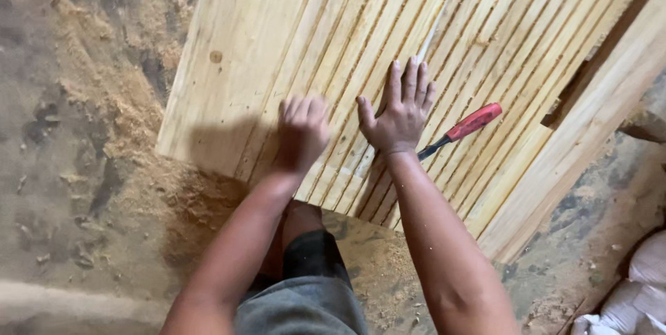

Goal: The person uses a chisel to carve grooves into a wooden board, then smooths the surface with sandpaper. The person alternates between chiseling and sanding to refine the grooves.

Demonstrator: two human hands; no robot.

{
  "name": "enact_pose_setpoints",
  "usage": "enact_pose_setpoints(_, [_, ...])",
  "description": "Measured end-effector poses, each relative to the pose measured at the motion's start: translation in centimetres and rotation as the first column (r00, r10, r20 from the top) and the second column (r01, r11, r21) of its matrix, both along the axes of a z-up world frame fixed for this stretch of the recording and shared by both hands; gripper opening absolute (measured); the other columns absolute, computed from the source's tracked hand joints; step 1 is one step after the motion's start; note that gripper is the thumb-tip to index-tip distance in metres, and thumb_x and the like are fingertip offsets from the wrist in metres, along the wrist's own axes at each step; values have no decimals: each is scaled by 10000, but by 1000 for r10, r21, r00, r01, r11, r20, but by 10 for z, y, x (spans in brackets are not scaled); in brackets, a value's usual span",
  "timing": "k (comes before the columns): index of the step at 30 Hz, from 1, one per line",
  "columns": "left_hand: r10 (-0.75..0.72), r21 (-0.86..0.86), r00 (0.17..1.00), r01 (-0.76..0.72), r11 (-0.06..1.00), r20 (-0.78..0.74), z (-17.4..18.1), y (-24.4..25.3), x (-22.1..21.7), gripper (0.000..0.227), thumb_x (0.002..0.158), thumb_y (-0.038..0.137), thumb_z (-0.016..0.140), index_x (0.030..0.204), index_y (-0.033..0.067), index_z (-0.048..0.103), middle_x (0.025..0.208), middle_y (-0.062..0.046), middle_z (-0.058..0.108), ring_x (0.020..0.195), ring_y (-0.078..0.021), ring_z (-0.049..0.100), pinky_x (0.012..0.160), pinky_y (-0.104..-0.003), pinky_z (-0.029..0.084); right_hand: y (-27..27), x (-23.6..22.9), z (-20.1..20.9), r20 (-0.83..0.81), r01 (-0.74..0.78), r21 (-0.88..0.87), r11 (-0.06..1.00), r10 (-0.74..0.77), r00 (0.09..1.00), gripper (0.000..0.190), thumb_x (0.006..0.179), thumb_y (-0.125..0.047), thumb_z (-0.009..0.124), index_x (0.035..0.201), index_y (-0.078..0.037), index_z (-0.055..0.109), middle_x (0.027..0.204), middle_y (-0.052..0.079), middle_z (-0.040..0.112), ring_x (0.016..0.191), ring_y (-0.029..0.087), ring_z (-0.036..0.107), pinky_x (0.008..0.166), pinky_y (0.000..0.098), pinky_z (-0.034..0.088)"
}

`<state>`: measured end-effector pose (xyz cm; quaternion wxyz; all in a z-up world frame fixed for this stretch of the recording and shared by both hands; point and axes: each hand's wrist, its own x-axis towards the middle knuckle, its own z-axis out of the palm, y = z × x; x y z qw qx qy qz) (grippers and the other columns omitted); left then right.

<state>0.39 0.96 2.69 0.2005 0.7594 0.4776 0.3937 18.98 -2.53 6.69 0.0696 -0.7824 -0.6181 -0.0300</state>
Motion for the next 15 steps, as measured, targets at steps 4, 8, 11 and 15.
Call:
enact_pose_setpoints(4, [-18,65,999,21,998,-42,-5,83,65,128,872,32,591,992,57,626,910,-130,657,926,-324,629,871,-449,483,1,-1,0,-7,-6,-3,1000,6,1000,883,942,-623,623,1560,-16,451,1635,275,342,1551,417,259,1249,589,148])
enact_pose_setpoints(8, [-29,53,999,30,998,-23,-4,91,66,77,907,29,583,964,60,624,894,-135,656,922,-324,634,853,-445,487,1,0,1,-16,-17,22,1000,17,1000,850,948,-607,624,1560,-39,465,1651,259,347,1564,407,265,1268,580,159])
enact_pose_setpoints(11, [-37,8,999,37,999,-6,-7,24,14,45,968,64,629,954,32,658,853,-155,646,841,-329,621,800,-452,488,1,1,1,-16,-10,7,1000,10,1000,874,935,-620,624,1551,-21,462,1635,264,349,1548,414,271,1249,588,154])
enact_pose_setpoints(15, [-63,-103,997,58,993,-43,-9,-12,-14,93,1016,55,609,940,25,654,899,-145,673,847,-286,636,810,-430,507,6,2,2,8,-14,14,1000,14,1000,851,941,-601,625,1548,-24,472,1636,266,349,1548,420,275,1252,588,156])
